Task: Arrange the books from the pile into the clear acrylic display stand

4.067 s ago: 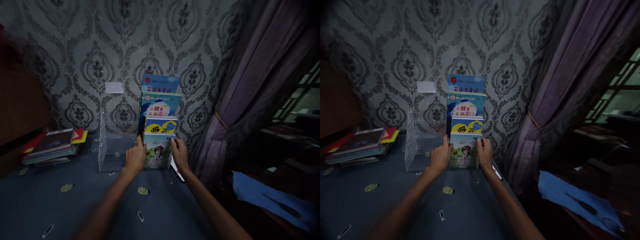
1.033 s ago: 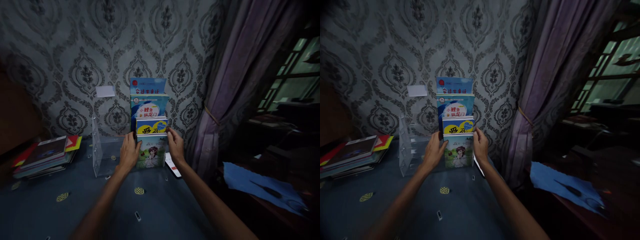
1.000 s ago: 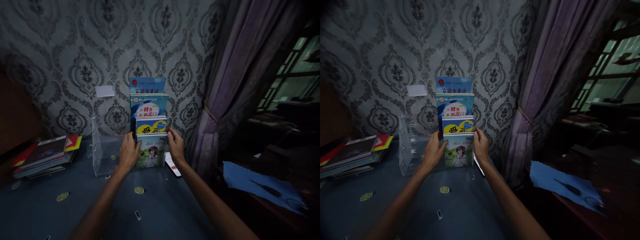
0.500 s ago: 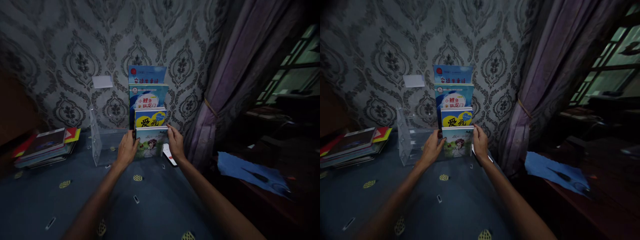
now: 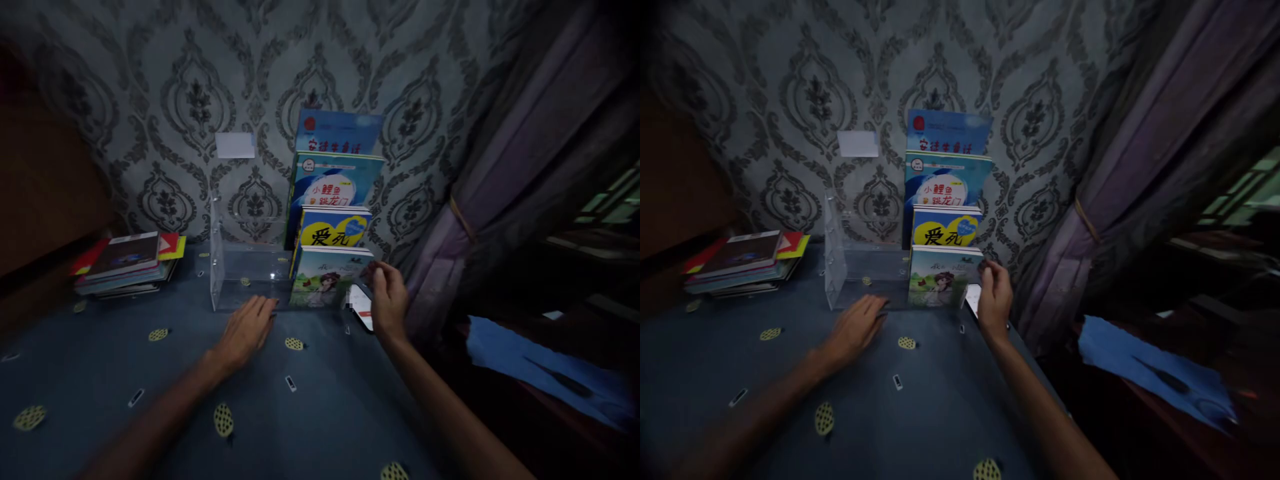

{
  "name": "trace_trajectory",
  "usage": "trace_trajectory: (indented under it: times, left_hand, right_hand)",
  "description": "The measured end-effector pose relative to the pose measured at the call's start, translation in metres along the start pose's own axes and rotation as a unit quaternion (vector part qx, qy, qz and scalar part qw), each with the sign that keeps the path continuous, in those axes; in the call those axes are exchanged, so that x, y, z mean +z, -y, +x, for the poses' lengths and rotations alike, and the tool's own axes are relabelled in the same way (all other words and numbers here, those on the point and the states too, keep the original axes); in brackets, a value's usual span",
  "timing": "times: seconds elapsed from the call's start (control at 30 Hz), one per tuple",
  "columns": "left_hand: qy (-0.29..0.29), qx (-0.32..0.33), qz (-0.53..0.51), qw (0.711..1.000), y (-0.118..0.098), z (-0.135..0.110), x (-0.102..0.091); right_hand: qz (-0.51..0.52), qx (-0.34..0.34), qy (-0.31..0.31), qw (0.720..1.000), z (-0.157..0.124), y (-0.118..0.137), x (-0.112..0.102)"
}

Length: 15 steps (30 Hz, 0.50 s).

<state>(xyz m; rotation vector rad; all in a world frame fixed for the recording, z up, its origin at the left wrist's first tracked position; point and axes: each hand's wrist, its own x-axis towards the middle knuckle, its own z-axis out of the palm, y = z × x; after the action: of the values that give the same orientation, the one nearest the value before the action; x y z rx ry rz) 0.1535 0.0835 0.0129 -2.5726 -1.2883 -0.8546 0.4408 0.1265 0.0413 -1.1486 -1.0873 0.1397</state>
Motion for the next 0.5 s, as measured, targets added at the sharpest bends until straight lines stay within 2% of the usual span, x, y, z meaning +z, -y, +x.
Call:
trace_trajectory:
  times: [0.07,0.1,0.23,0.33,0.43,0.5]
  left_hand:
    - [0.025,0.018,0.002,1.000,0.017,-0.033,-0.005]
    - [0.031,0.023,0.000,0.999,0.027,-0.049,-0.008]
    - [0.010,-0.026,0.008,1.000,0.069,-0.092,-0.020]
    - [-0.024,-0.089,0.035,0.995,0.094,-0.101,-0.032]
    - [-0.038,-0.146,0.084,0.985,0.112,-0.099,-0.052]
    - [-0.049,-0.157,0.139,0.977,0.125,-0.094,-0.067]
  right_hand:
    - [-0.039,0.001,-0.022,0.999,-0.016,0.000,-0.005]
    - [-0.057,-0.003,-0.008,0.998,-0.026,0.002,-0.006]
    - [-0.060,-0.012,0.176,0.982,-0.068,0.018,0.007]
    - [-0.046,-0.013,0.308,0.950,-0.099,0.038,0.035]
    - [-0.028,-0.047,0.402,0.914,-0.128,0.057,0.063]
    - [-0.029,-0.086,0.454,0.886,-0.147,0.064,0.074]
